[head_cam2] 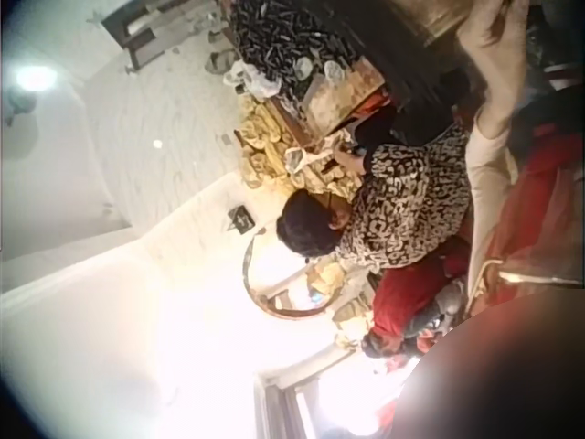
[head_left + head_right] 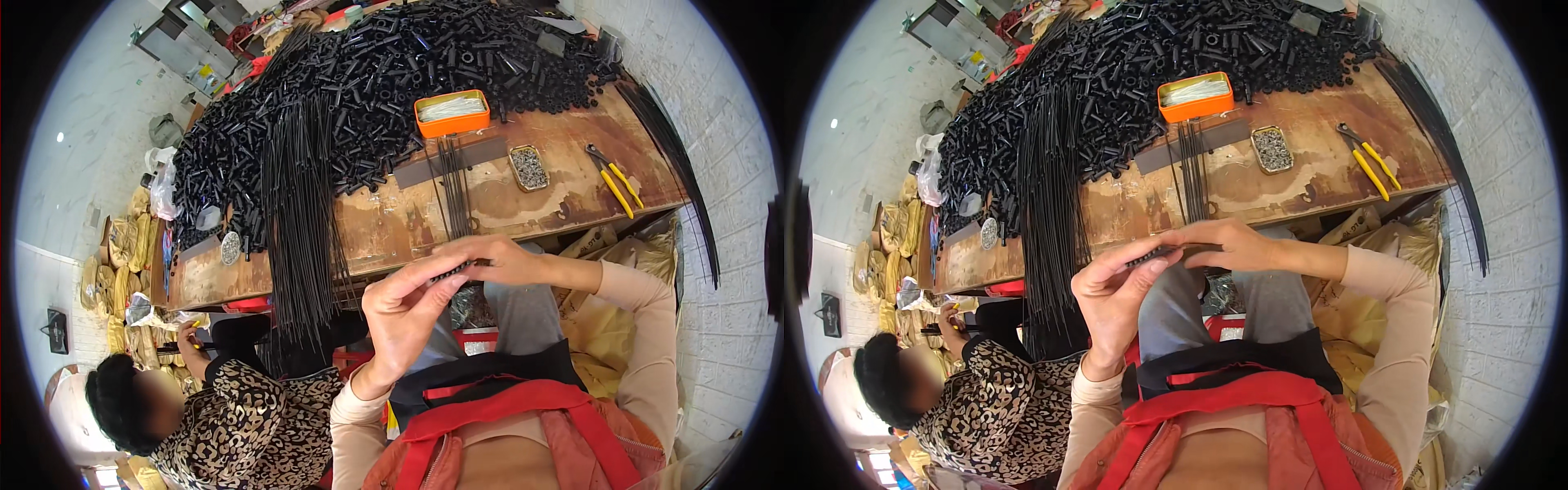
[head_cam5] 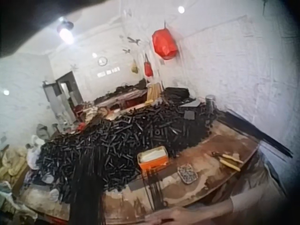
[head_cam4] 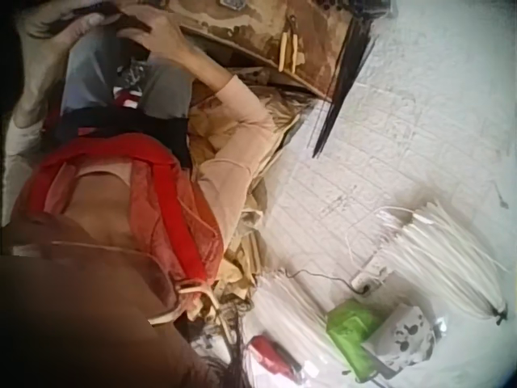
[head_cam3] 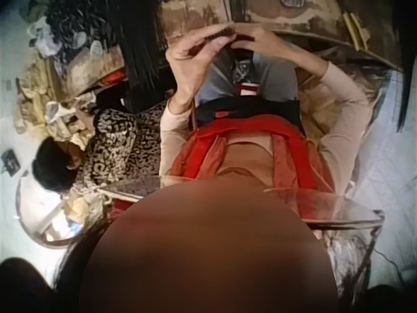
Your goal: Manually fitting black wire bundles into plastic frames and securing them using a hand tool at a factory workbench.
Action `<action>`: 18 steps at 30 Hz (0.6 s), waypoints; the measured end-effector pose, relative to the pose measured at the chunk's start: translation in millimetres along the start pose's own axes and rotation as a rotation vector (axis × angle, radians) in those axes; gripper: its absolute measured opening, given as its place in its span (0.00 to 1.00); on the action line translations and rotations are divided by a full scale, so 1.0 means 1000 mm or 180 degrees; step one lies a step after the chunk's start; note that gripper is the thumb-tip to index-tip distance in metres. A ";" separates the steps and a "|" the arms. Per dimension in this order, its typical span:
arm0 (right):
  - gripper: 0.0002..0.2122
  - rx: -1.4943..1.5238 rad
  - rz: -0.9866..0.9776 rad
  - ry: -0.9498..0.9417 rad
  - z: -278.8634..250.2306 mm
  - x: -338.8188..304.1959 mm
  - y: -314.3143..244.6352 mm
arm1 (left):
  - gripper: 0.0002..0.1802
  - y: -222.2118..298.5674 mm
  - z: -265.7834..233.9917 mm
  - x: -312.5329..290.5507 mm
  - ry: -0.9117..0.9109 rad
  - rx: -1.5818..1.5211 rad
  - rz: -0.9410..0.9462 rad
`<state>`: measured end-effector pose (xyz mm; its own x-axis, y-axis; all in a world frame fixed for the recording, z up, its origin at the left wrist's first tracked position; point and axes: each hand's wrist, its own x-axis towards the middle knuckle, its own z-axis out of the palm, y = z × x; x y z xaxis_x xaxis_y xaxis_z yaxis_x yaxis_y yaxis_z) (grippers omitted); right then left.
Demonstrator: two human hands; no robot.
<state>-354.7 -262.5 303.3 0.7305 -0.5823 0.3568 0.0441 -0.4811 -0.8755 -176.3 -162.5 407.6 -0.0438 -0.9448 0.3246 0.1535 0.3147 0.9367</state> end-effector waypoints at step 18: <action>0.09 -0.3685 0.0056 0.0600 -0.155 0.156 0.086 | 0.21 -0.007 0.002 0.009 -0.0342 0.0401 -0.0022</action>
<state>-342.6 -496.2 334.3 0.6081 -0.6360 0.4751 -0.6824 -0.7246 -0.0965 -180.1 -172.9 403.8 -0.1508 -0.9340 0.3239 0.0281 0.3235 0.9458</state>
